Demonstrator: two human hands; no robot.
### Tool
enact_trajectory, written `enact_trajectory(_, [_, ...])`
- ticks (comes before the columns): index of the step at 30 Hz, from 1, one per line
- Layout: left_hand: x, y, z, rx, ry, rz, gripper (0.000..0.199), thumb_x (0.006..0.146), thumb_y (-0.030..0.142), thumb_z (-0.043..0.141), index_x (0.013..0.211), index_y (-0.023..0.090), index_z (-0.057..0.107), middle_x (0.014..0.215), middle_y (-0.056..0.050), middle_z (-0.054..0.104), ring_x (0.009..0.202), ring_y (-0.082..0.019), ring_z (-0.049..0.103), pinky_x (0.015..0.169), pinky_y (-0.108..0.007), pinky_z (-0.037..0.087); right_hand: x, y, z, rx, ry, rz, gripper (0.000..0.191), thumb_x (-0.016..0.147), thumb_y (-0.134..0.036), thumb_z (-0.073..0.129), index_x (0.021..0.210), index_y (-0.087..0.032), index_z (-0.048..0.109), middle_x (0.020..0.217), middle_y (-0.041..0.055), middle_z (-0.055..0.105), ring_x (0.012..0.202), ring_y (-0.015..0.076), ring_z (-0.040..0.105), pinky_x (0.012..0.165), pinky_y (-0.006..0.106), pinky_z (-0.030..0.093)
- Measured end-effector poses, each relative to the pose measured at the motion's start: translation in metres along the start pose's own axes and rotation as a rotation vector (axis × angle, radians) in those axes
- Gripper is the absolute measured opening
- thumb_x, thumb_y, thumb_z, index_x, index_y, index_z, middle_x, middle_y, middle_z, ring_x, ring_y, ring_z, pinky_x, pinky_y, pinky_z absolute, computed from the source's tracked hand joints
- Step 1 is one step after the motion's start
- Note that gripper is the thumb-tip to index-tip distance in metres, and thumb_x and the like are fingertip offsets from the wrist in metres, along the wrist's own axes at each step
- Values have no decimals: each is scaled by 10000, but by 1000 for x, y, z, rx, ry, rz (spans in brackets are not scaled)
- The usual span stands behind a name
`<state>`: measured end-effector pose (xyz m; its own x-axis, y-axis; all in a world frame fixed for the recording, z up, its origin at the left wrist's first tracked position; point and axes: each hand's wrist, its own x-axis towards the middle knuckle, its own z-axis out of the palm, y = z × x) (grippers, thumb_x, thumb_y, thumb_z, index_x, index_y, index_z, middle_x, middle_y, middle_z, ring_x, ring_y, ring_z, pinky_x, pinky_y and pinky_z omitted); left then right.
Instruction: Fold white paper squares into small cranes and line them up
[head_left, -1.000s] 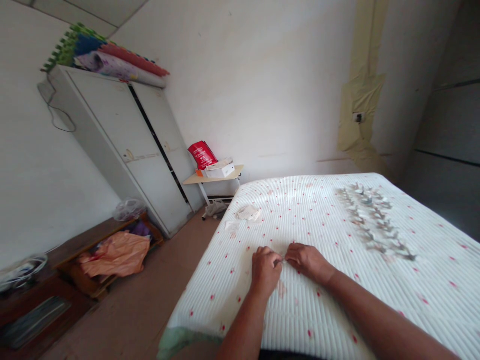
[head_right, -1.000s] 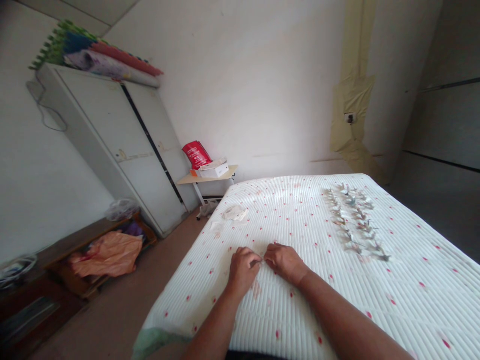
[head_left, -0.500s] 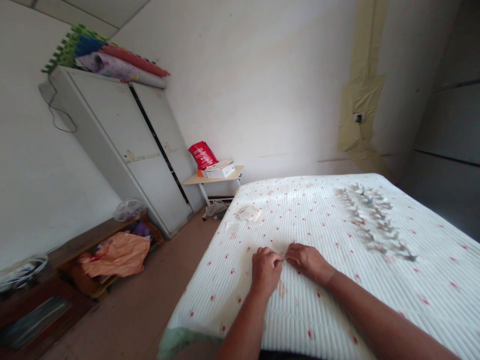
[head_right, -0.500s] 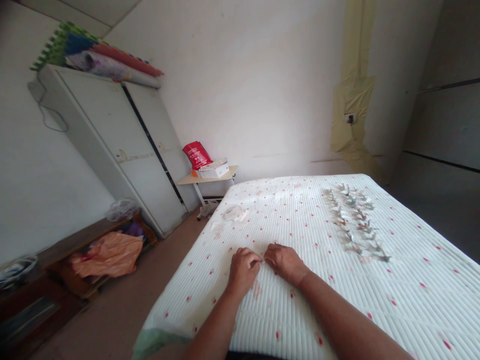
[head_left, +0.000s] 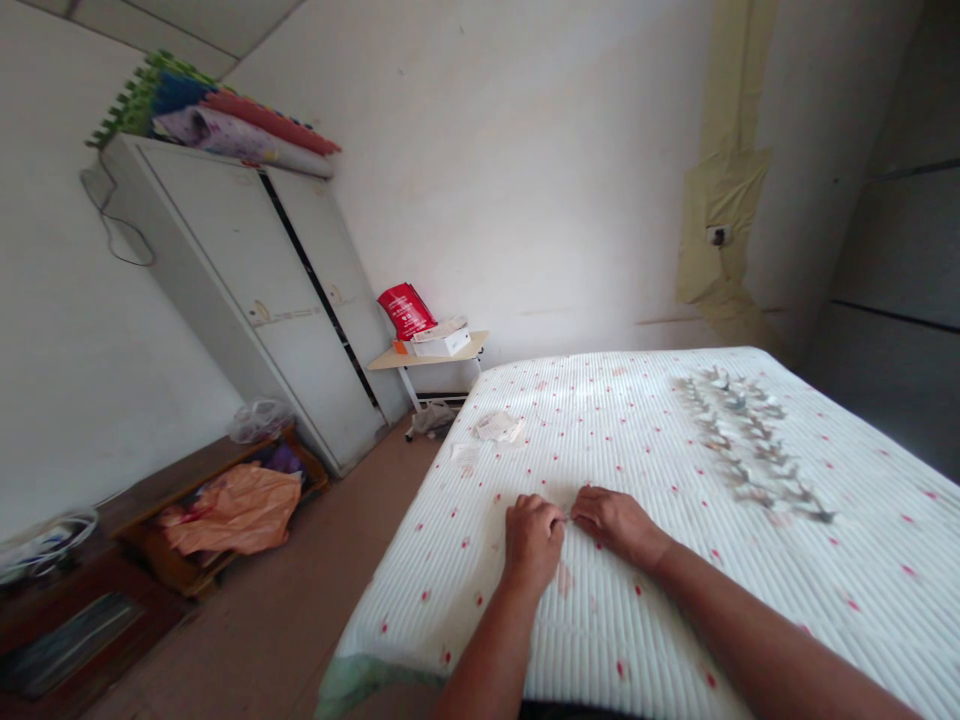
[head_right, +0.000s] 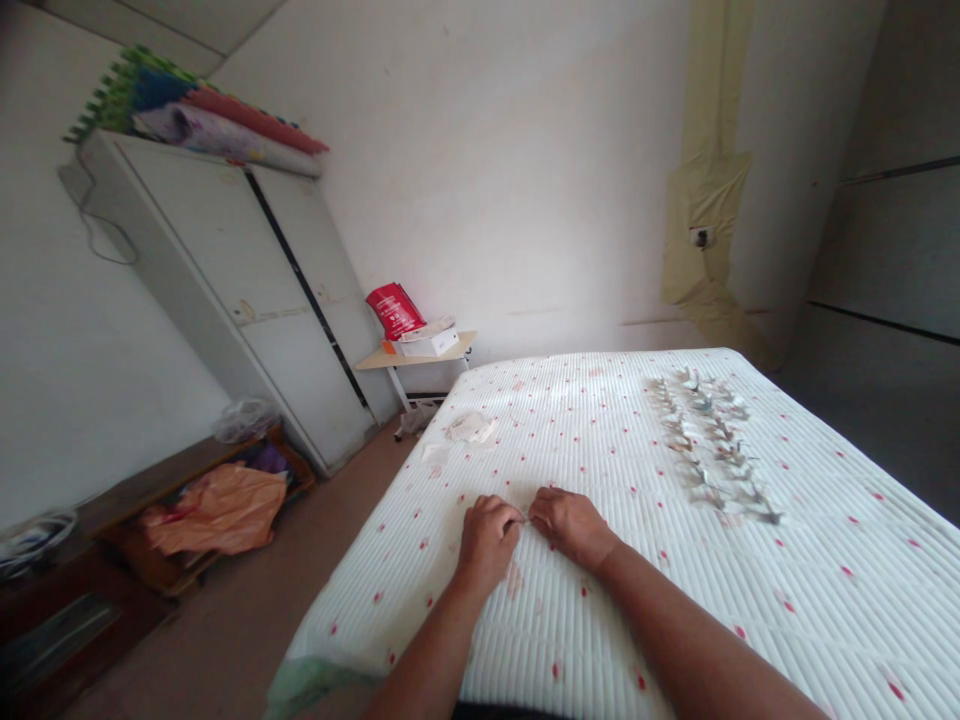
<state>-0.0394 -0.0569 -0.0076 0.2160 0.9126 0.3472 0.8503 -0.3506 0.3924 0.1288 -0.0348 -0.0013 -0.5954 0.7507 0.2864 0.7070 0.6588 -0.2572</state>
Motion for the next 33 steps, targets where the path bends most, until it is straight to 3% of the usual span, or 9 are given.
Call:
enact_trajectory(10, [0, 0, 1, 12, 0, -8, 100, 749, 156, 536, 745, 218, 615, 806, 0, 595, 859, -158, 478, 738, -282, 309, -1, -11, -7, 48, 14, 30, 206, 830, -157, 423, 783, -191, 621, 831, 26, 580, 724, 114, 560, 620, 195, 385])
enact_trajectory(19, [0, -1, 1, 10, -1, -5, 93, 753, 166, 539, 730, 214, 615, 792, -8, 589, 858, -157, 479, 744, -282, 314, 2, -6, 6, 20, 39, 59, 215, 826, -139, 413, 742, -182, 606, 789, 20, 565, 688, 110, 555, 594, 194, 379])
enact_trajectory(33, [0, 6, -6, -10, -32, -48, 117, 729, 161, 555, 769, 229, 640, 814, -9, 606, 878, -165, 483, 756, -292, 321, 3, -3, 3, 114, 29, 103, 234, 826, -150, 405, 729, -178, 616, 769, 24, 576, 685, 112, 559, 607, 193, 388])
